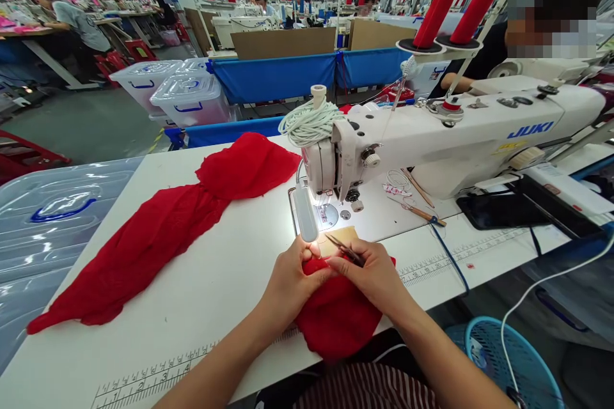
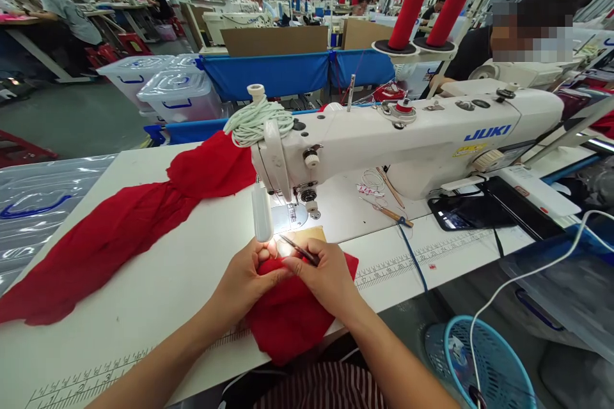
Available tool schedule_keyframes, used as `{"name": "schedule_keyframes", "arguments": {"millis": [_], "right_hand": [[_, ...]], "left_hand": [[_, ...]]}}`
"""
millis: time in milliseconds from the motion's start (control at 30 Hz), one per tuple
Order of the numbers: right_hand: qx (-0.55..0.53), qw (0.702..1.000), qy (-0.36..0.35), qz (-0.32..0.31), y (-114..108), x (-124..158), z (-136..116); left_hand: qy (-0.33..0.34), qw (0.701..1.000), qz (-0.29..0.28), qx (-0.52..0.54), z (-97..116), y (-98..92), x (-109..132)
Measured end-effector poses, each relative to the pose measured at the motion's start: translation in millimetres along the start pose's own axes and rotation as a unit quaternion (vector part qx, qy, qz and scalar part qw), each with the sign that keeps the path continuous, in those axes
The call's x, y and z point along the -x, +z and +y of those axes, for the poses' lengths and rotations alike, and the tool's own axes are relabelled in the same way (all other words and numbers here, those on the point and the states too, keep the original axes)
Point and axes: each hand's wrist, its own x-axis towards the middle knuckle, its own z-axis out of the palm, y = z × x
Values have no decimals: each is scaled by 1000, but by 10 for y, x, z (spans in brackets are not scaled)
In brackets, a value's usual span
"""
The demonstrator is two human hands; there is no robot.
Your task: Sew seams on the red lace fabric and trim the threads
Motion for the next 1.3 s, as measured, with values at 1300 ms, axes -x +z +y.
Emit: {"name": "schedule_keyframes", "arguments": {"millis": [1300], "right_hand": [[299,944,-141,5,-156,111,-101]], "left_hand": [[19,992,78,97,21,-86,-88]]}}
